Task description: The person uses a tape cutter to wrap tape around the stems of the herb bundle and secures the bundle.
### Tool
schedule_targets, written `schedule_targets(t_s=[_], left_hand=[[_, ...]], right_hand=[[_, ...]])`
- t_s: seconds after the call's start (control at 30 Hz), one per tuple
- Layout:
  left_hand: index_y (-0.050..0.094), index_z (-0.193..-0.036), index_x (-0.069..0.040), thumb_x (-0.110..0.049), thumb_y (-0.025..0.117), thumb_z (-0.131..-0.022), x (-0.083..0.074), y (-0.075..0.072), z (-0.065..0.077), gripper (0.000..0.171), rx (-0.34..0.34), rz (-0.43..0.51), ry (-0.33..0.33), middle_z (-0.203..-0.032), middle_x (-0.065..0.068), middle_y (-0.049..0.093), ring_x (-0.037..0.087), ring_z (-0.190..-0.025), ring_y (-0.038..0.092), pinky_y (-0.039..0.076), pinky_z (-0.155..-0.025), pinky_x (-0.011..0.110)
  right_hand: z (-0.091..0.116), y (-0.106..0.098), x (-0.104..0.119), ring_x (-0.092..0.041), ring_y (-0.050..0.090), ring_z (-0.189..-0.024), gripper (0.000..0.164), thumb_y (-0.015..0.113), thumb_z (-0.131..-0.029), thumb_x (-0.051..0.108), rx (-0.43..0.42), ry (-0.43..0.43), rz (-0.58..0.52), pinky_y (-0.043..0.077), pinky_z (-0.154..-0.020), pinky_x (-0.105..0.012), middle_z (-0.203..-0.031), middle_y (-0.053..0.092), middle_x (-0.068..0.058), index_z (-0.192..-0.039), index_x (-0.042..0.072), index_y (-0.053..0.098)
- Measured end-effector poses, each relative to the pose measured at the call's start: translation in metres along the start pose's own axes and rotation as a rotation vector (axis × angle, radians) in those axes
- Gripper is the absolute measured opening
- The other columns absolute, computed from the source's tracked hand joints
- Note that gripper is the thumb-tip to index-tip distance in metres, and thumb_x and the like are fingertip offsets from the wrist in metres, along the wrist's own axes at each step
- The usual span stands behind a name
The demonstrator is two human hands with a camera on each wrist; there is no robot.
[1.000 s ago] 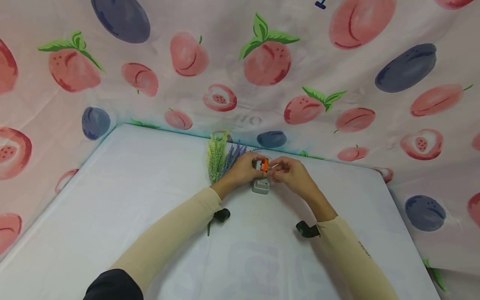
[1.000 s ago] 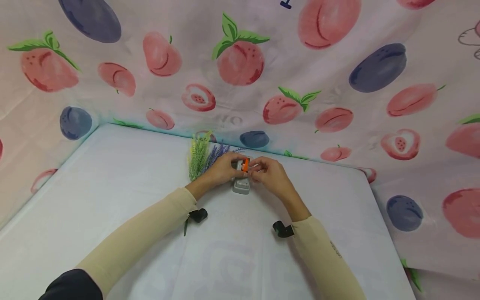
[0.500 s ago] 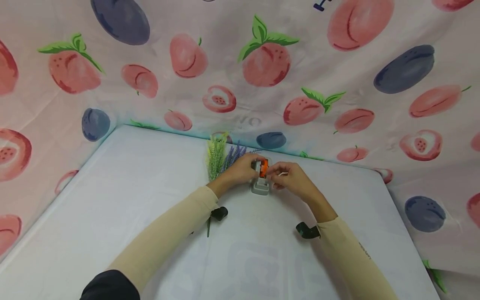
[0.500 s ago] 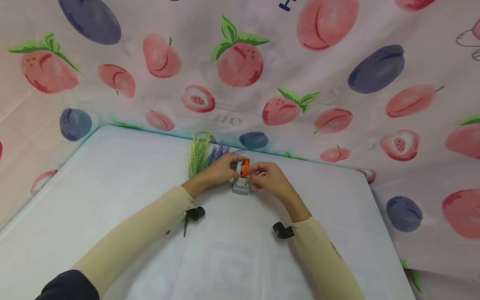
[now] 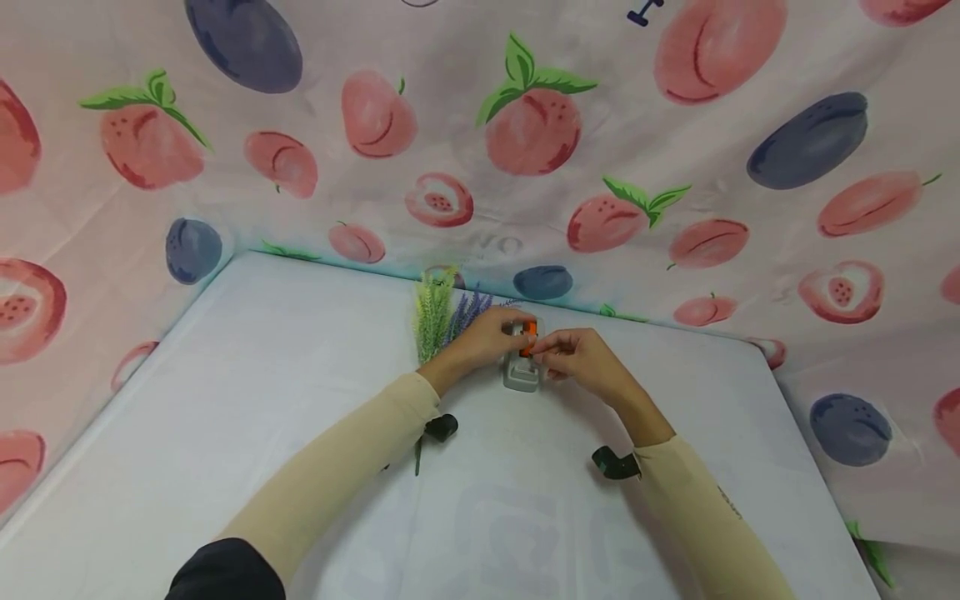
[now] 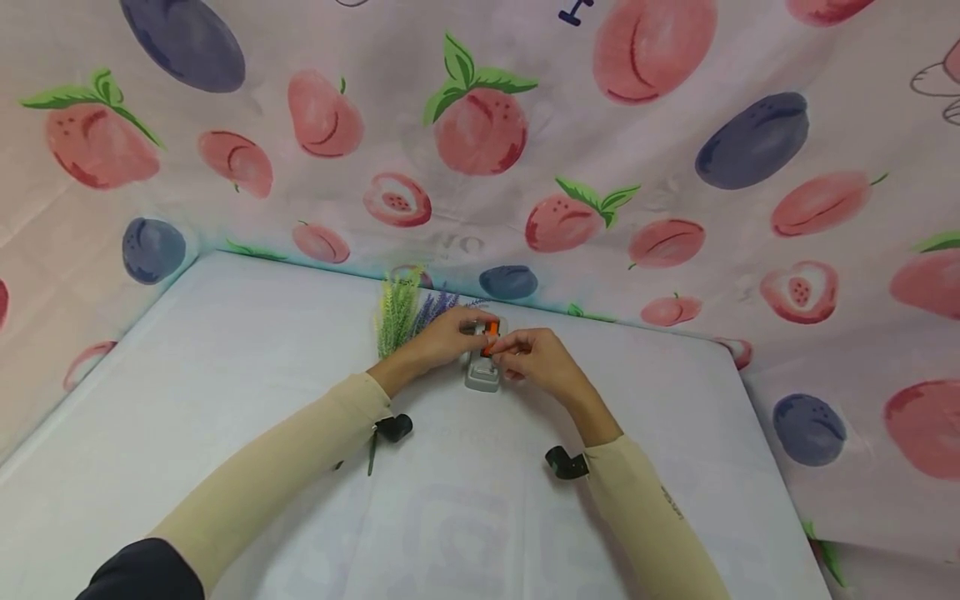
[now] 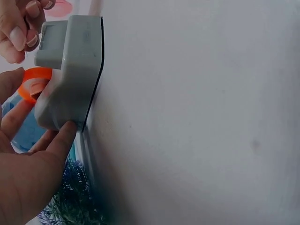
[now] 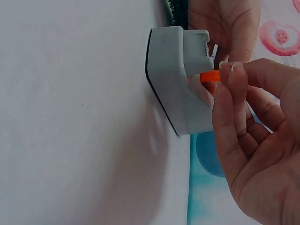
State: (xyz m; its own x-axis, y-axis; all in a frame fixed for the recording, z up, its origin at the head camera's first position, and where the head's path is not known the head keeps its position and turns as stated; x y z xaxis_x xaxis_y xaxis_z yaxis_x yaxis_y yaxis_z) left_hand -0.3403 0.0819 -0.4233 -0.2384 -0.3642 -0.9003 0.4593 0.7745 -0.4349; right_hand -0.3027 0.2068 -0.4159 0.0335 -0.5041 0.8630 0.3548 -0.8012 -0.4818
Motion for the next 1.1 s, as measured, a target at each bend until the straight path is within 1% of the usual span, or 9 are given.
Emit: schedule_targets(t_s=[0.13,0.27,0.3,0.37,0.5,0.57,0.63,0.9,1.1], left_hand=[[0.062,-0.140,-0.009,-0.024,0.064,-0.102,-0.002,0.000,-0.001,0.041,0.008,-0.010,0.022,-0.145,0.008,0.057,0.030,-0.137,0.050,0.043,-0.110,0.047],[0.062,-0.140,-0.009,-0.026,0.061,-0.104,-0.001,-0.001,0.001,0.039,0.004,-0.024,-0.011,-0.146,0.008,0.056,0.033,-0.136,0.051,0.044,-0.109,0.049],[0.063,-0.139,-0.010,-0.026,0.060,-0.104,-0.001,-0.001,0.002,0.039,0.002,-0.026,-0.018,-0.146,0.008,0.056,0.033,-0.135,0.052,0.044,-0.109,0.049],[0.063,-0.139,-0.010,-0.027,0.061,-0.104,-0.001,-0.001,0.002,0.039,0.002,-0.032,-0.027,-0.145,0.008,0.057,0.032,-0.134,0.052,0.045,-0.108,0.048],[0.062,-0.139,-0.009,-0.025,0.064,-0.102,0.001,0.000,0.001,0.041,0.004,-0.028,-0.025,-0.143,0.008,0.058,0.031,-0.133,0.053,0.045,-0.109,0.047],[0.062,-0.140,-0.008,-0.024,0.065,-0.101,0.003,0.000,0.001,0.042,0.004,-0.023,-0.025,-0.143,0.008,0.058,0.031,-0.134,0.052,0.044,-0.109,0.047],[0.062,-0.140,-0.009,-0.024,0.065,-0.101,0.003,0.000,0.001,0.042,0.000,-0.015,-0.026,-0.143,0.008,0.058,0.031,-0.134,0.052,0.045,-0.109,0.047],[0.063,-0.139,-0.009,-0.025,0.065,-0.101,0.002,-0.001,0.000,0.041,-0.013,-0.017,0.000,-0.140,0.007,0.060,0.027,-0.128,0.057,0.050,-0.102,0.043],[0.063,-0.139,-0.009,-0.025,0.066,-0.100,-0.003,-0.002,0.001,0.043,-0.010,-0.048,0.016,-0.140,0.008,0.060,0.028,-0.129,0.056,0.049,-0.104,0.045]], right_hand=[[0.000,0.000,0.001,-0.029,0.066,-0.082,0.021,0.067,-0.098,0.014,-0.012,-0.004,0.015,0.060,-0.078,-0.045,-0.105,0.074,-0.018,-0.111,-0.002,0.073],[0.000,-0.003,0.002,-0.027,0.067,-0.087,0.020,0.066,-0.099,0.012,-0.039,-0.015,0.004,0.060,-0.076,-0.035,-0.107,0.074,-0.019,-0.113,-0.001,0.073],[0.000,-0.003,0.003,-0.026,0.067,-0.088,0.019,0.065,-0.100,0.012,-0.042,-0.019,0.002,0.060,-0.077,-0.035,-0.108,0.074,-0.019,-0.113,-0.001,0.073],[0.001,-0.003,0.005,-0.025,0.068,-0.088,0.020,0.065,-0.100,0.011,-0.040,-0.022,-0.011,0.060,-0.078,-0.036,-0.108,0.073,-0.020,-0.114,-0.001,0.073],[0.003,0.000,0.005,-0.028,0.068,-0.087,0.021,0.066,-0.099,0.011,-0.029,-0.007,-0.018,0.060,-0.081,-0.047,-0.106,0.074,-0.017,-0.114,-0.001,0.073],[0.004,0.001,0.004,-0.032,0.069,-0.090,0.022,0.067,-0.098,0.011,-0.025,0.005,-0.027,0.060,-0.082,-0.048,-0.106,0.075,-0.017,-0.114,-0.002,0.073],[0.004,0.002,0.003,-0.033,0.070,-0.090,0.022,0.068,-0.097,0.011,-0.023,0.013,-0.039,0.060,-0.083,-0.048,-0.105,0.075,-0.016,-0.114,-0.003,0.073],[0.007,0.006,0.001,-0.024,0.074,-0.085,0.025,0.069,-0.096,0.006,-0.034,0.024,-0.136,0.059,-0.084,-0.047,-0.107,0.074,-0.022,-0.116,-0.009,0.070],[0.007,0.008,-0.004,-0.018,0.074,-0.081,0.025,0.068,-0.096,0.005,-0.055,0.042,-0.187,0.060,-0.083,-0.040,-0.112,0.073,-0.023,-0.117,-0.009,0.070]])
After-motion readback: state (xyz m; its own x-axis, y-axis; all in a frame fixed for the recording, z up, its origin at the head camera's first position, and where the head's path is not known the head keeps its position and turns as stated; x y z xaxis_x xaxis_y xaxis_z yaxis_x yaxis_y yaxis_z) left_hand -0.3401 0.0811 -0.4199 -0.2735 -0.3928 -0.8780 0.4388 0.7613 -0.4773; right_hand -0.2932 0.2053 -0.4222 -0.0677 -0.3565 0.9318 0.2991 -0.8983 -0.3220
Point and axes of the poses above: each hand's wrist, its own z-axis away from the middle knuckle, its own y-axis out of the palm, x = y × z, the point moved 10 cm from there along -z, towards the middle knuckle
